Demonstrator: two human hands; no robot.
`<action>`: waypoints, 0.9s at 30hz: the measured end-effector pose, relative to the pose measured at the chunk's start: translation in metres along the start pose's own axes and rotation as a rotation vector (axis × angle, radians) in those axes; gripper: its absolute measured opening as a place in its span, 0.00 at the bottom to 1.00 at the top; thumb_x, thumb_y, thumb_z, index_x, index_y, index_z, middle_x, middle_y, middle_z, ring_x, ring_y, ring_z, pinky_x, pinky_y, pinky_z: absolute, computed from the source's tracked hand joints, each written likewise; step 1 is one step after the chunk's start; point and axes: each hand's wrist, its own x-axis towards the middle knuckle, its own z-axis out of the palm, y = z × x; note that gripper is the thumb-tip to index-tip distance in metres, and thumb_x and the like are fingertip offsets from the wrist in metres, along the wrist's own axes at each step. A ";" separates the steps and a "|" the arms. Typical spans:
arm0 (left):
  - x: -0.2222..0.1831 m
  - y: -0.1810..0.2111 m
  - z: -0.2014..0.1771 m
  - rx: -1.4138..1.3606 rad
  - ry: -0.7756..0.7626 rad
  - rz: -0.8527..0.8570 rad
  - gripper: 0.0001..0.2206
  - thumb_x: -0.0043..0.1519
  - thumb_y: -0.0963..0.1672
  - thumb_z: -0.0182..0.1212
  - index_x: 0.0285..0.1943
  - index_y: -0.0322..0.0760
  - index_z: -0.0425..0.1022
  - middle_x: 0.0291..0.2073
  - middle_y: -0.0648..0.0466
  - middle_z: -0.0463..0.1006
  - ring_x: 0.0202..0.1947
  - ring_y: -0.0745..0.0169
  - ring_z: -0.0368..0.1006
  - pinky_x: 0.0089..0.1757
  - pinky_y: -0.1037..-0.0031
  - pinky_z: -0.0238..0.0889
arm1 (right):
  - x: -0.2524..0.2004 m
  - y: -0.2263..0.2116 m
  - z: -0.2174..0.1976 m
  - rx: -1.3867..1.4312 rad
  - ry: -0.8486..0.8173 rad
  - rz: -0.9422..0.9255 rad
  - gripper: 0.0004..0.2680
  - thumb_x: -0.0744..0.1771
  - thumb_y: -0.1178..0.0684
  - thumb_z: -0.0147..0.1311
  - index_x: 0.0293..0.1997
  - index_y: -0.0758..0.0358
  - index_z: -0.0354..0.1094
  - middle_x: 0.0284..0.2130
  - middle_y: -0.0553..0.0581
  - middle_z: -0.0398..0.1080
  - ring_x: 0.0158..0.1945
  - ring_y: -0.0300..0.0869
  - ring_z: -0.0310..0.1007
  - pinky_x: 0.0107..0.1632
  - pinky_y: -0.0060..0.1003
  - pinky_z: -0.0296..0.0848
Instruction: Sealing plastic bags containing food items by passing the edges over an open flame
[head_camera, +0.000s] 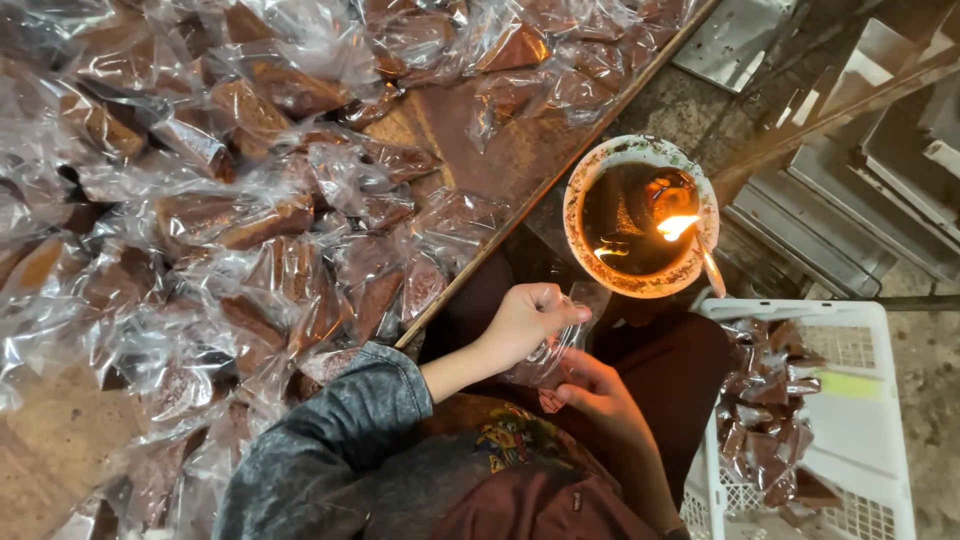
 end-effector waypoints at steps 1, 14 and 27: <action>0.000 -0.001 -0.002 0.012 0.006 -0.014 0.14 0.52 0.43 0.77 0.19 0.38 0.74 0.12 0.57 0.72 0.27 0.73 0.72 0.35 0.84 0.61 | 0.000 0.009 -0.002 -0.001 0.013 -0.003 0.17 0.61 0.62 0.67 0.54 0.70 0.75 0.40 0.63 0.80 0.43 0.43 0.77 0.48 0.49 0.77; 0.011 0.044 -0.018 0.195 -0.036 -0.018 0.06 0.56 0.45 0.71 0.28 0.41 0.83 0.20 0.52 0.83 0.26 0.71 0.77 0.34 0.84 0.67 | -0.001 0.037 -0.047 0.156 0.532 -0.125 0.15 0.64 0.64 0.60 0.57 0.78 0.69 0.41 0.70 0.74 0.35 0.49 0.75 0.26 0.46 0.81; 0.012 0.066 -0.026 0.604 -0.211 0.156 0.18 0.56 0.56 0.67 0.40 0.42 0.84 0.39 0.51 0.84 0.50 0.48 0.78 0.53 0.61 0.68 | 0.005 0.027 -0.063 0.354 0.573 -0.269 0.06 0.67 0.61 0.61 0.33 0.74 0.69 0.40 0.72 0.73 0.40 0.54 0.80 0.41 0.45 0.85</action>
